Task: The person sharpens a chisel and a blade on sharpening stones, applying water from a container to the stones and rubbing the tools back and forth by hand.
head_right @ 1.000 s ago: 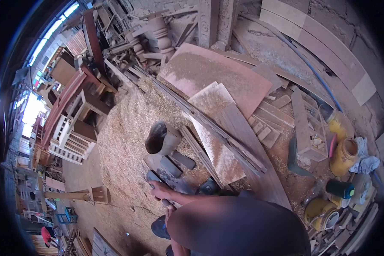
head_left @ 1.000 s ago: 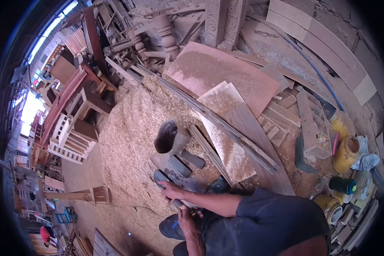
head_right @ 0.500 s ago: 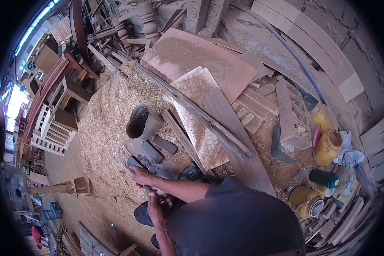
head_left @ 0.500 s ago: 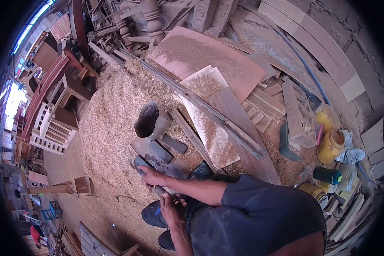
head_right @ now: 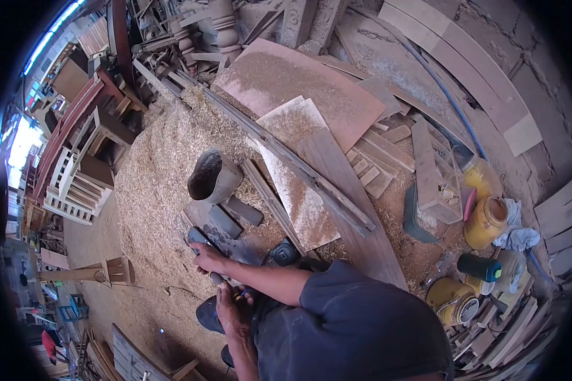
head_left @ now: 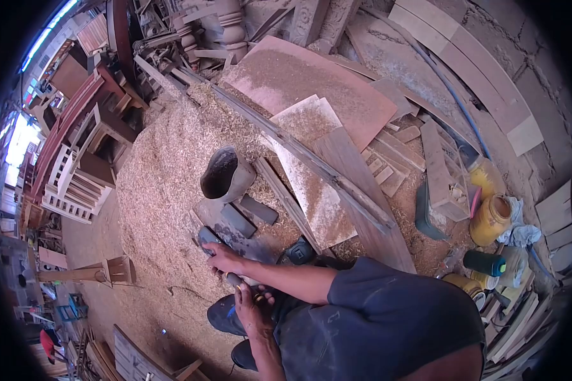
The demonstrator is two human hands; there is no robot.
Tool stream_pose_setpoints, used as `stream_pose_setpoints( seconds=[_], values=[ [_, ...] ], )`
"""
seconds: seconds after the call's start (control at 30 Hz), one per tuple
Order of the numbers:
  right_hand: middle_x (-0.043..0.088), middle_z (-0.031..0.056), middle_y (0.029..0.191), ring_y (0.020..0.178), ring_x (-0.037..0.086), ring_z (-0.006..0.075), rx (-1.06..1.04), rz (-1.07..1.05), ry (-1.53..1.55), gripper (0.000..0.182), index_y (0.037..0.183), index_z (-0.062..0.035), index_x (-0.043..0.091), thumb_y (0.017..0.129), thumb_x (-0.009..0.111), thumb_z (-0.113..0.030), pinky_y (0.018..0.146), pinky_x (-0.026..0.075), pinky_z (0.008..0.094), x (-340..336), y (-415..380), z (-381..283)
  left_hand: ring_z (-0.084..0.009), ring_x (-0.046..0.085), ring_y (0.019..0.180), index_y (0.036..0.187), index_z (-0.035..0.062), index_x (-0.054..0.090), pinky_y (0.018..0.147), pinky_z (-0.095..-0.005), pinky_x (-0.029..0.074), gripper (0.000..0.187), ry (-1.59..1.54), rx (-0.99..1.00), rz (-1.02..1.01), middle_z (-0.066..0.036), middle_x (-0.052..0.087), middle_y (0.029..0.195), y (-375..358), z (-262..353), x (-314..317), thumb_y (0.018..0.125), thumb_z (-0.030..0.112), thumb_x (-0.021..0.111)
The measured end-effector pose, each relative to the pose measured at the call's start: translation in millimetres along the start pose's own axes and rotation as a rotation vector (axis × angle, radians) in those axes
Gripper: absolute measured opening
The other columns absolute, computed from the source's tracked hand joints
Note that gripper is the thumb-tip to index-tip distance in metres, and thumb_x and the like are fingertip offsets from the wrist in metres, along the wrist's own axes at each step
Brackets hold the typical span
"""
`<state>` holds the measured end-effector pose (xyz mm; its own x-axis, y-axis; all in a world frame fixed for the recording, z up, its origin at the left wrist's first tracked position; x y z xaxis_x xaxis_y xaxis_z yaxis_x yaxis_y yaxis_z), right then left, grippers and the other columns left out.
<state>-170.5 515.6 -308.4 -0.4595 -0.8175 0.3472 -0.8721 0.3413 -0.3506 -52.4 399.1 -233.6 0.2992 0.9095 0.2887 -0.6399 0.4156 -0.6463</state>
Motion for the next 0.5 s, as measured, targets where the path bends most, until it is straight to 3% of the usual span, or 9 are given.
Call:
stream_pose_setpoints(
  seconds=[0.23, 0.4, 0.5],
  values=[
    [0.063, 0.0095, 0.095, 0.067, 0.065, 0.0159, 0.055, -0.081, 0.068, 0.072, 0.159, -0.0079, 0.026, 0.095, 0.06, -0.014, 0.052, 0.054, 0.0319, -4, -4, 6, -0.0183, 0.063, 0.063, 0.123, 0.009, 0.05, 0.054, -0.0301, 0.055, 0.035, 0.021, -0.008, -0.014, -0.009, 0.064, 0.085, 1, -5, 2, 0.104, 0.038, 0.057],
    [0.063, 0.0079, 0.09, 0.068, 0.064, 0.0151, 0.059, -0.035, 0.027, 0.07, 0.157, -0.0082, 0.031, 0.094, 0.061, -0.013, 0.054, 0.054, 0.0313, -12, 1, 13, -0.0189, 0.063, 0.066, 0.113, 0.0132, 0.052, 0.057, -0.0307, 0.054, 0.033, -0.017, -0.029, -0.054, -0.008, 0.064, 0.087, 2, -10, 6, 0.102, 0.043, 0.06],
    [0.064, 0.0071, 0.088, 0.068, 0.064, 0.0151, 0.066, -0.023, 0.012, 0.067, 0.155, -0.0077, 0.034, 0.094, 0.062, -0.011, 0.054, 0.055, 0.0315, -13, 2, 17, -0.0194, 0.065, 0.062, 0.118, 0.0105, 0.05, 0.054, -0.0299, 0.056, 0.027, -0.069, -0.062, -0.018, -0.011, 0.065, 0.086, 3, -12, 4, 0.106, 0.034, 0.054]
  ],
)
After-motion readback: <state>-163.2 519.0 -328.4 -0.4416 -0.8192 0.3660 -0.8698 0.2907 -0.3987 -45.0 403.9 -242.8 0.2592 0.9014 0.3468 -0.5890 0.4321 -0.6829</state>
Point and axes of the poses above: each hand's wrist, its own y-axis towards the middle knuckle, its own x-axis out of the palm, z = x × y, the point moved 7 cm from there along y, towards the middle knuckle
